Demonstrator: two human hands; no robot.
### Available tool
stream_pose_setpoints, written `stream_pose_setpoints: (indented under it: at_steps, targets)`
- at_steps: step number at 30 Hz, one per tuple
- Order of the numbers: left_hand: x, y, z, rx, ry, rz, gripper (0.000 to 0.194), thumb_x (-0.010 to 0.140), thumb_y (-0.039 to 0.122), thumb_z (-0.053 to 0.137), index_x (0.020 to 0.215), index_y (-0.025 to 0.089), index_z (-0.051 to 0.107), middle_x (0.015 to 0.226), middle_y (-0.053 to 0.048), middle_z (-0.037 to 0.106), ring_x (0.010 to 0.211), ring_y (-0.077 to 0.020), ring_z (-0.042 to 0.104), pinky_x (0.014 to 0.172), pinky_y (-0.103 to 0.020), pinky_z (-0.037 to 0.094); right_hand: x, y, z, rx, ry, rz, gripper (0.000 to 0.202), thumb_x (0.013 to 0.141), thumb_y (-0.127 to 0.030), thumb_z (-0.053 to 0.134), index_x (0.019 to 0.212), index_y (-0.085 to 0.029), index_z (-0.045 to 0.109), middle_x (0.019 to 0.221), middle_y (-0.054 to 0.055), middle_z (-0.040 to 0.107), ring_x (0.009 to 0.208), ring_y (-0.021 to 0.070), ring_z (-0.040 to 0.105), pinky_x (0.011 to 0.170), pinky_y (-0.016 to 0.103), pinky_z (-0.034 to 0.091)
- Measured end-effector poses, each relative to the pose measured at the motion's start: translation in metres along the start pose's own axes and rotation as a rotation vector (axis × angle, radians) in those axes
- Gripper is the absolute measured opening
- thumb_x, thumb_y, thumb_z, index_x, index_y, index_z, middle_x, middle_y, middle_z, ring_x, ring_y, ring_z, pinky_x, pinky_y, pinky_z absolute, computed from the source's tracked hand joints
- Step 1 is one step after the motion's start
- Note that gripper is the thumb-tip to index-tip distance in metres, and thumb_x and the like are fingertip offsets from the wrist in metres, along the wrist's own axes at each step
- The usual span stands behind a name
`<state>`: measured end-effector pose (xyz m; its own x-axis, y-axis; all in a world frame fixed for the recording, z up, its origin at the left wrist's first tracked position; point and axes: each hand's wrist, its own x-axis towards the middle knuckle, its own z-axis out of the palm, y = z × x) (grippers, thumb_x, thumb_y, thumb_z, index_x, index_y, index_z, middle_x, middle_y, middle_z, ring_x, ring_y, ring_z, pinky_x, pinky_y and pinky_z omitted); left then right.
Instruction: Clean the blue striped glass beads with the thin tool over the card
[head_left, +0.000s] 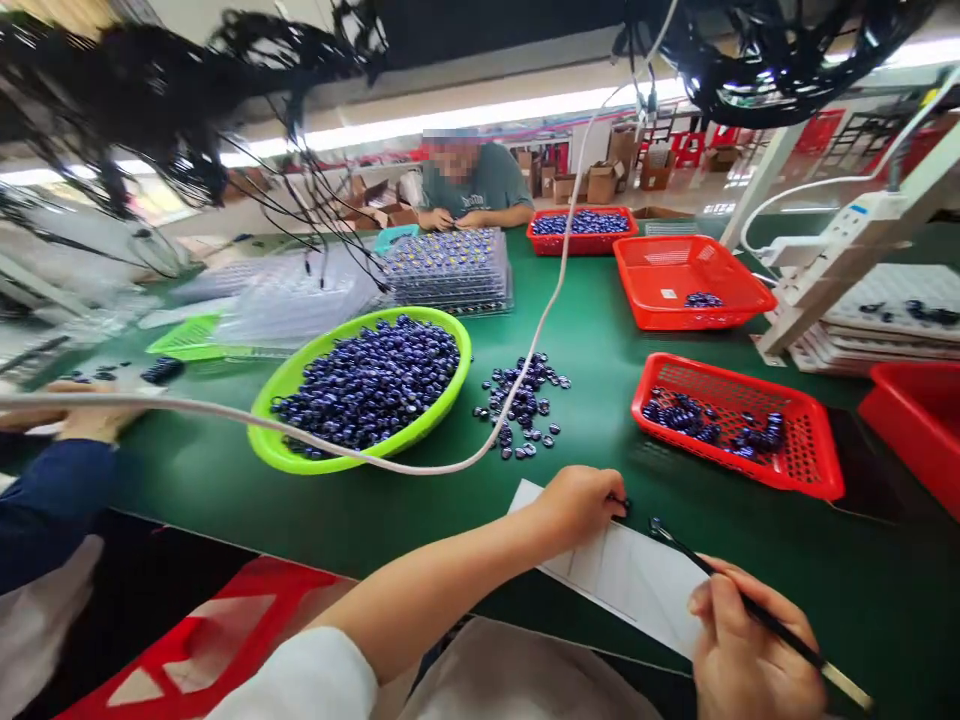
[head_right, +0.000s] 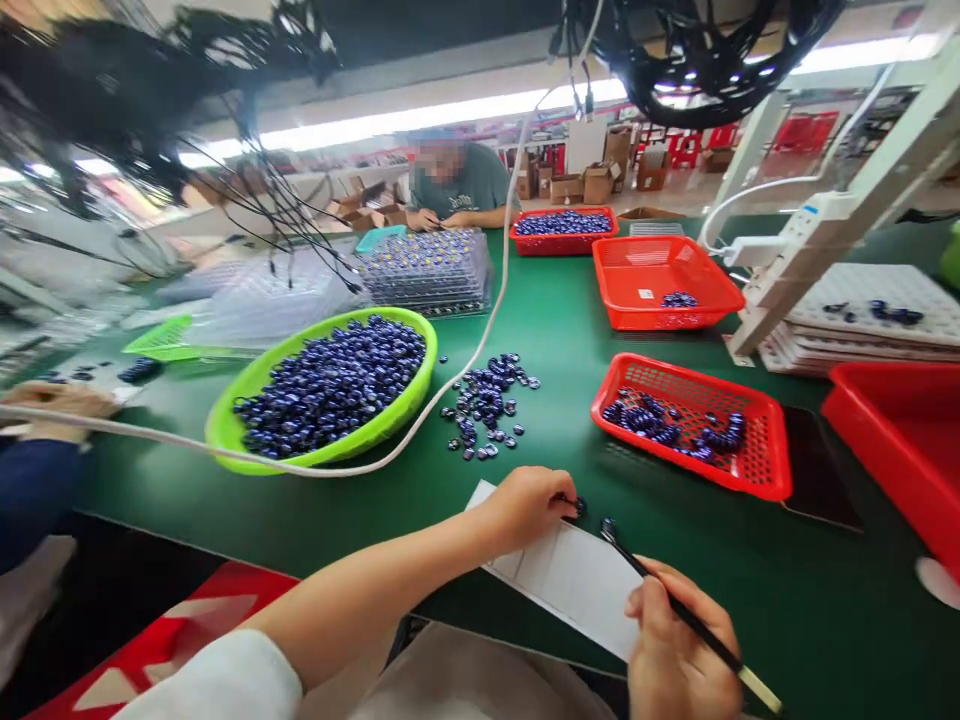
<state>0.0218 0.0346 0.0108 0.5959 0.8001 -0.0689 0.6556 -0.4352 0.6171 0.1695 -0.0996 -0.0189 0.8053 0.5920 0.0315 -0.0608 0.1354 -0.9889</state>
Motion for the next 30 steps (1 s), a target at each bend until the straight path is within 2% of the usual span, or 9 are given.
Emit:
stream_pose_setpoints:
  at_steps: [3,6,8,11,13,17,22,30]
  targets:
    - [0.0,-0.003,0.0,-0.042,0.034,0.069,0.003,0.086,0.017,0.072,0.088,0.018,0.074,0.087,-0.002,0.075,0.082,-0.0167,0.068,0.076,-0.024,0.048,-0.011,-0.009,0.006,-0.023,0.012,0.001,0.027,0.078,-0.038,0.078,0.09,-0.02,0.062,0.088,0.003,0.072,0.057,0.0101,0.06,0.057,0.025,0.052]
    - [-0.007,-0.004,-0.002,-0.044,0.068,0.101,0.005,0.09,0.019,0.068,0.091,0.019,0.073,0.085,-0.002,0.075,0.08,-0.0162,0.067,0.073,-0.024,0.047,-0.016,-0.022,0.002,-0.087,-0.065,0.013,0.028,0.081,-0.042,0.075,0.094,-0.021,0.061,0.096,0.006,0.073,0.058,0.01,0.06,0.057,0.026,0.052]
    - [-0.017,-0.002,-0.005,0.009,0.066,0.149,0.011,0.094,0.02,0.062,0.098,0.02,0.071,0.088,-0.003,0.074,0.082,-0.0171,0.066,0.072,-0.025,0.046,-0.015,-0.032,-0.004,-0.216,-0.123,0.011,0.03,0.08,-0.044,0.075,0.096,-0.02,0.065,0.096,0.007,0.072,0.058,0.0107,0.06,0.058,0.027,0.053]
    - [-0.038,0.003,-0.011,0.135,0.011,0.282,0.024,0.096,0.016,0.05,0.112,0.019,0.068,0.09,-0.006,0.07,0.08,-0.0192,0.063,0.065,-0.027,0.043,-0.004,-0.041,-0.011,-0.354,-0.256,0.045,0.03,0.081,-0.048,0.072,0.093,-0.021,0.068,0.078,0.003,0.069,0.062,0.0139,0.062,0.062,0.027,0.053]
    - [-0.05,0.003,-0.012,0.183,-0.059,0.409,0.031,0.093,0.011,0.046,0.114,0.02,0.067,0.088,-0.007,0.066,0.078,-0.0196,0.059,0.064,-0.028,0.041,0.006,-0.04,-0.012,-0.423,-0.343,0.061,0.029,0.081,-0.049,0.071,0.087,-0.021,0.068,0.067,0.0,0.064,0.059,0.0135,0.06,0.062,0.026,0.051]
    - [-0.061,-0.006,-0.005,0.196,-0.138,0.565,0.038,0.085,0.009,0.052,0.117,0.023,0.068,0.088,-0.007,0.061,0.078,-0.0206,0.054,0.069,-0.032,0.042,0.017,-0.027,-0.011,-0.389,-0.437,0.064,0.029,0.079,-0.05,0.072,0.081,-0.021,0.064,0.073,0.001,0.065,0.057,0.0119,0.056,0.056,0.024,0.048]
    - [-0.06,-0.014,0.006,0.204,-0.146,0.594,0.044,0.085,0.012,0.054,0.123,0.029,0.066,0.089,-0.007,0.058,0.077,-0.0212,0.049,0.069,-0.034,0.039,0.017,-0.021,-0.012,-0.399,-0.475,0.099,0.031,0.078,-0.051,0.072,0.079,-0.021,0.062,0.079,0.003,0.067,0.056,0.0118,0.055,0.053,0.024,0.047]
    - [-0.059,-0.012,0.005,0.206,-0.148,0.593,0.043,0.085,0.012,0.056,0.123,0.028,0.067,0.09,-0.007,0.059,0.078,-0.0209,0.048,0.07,-0.034,0.039,0.019,-0.022,-0.014,-0.306,-0.455,0.097,0.026,0.075,-0.043,0.075,0.076,-0.021,0.061,0.079,0.003,0.068,0.06,0.0118,0.054,0.052,0.023,0.043]
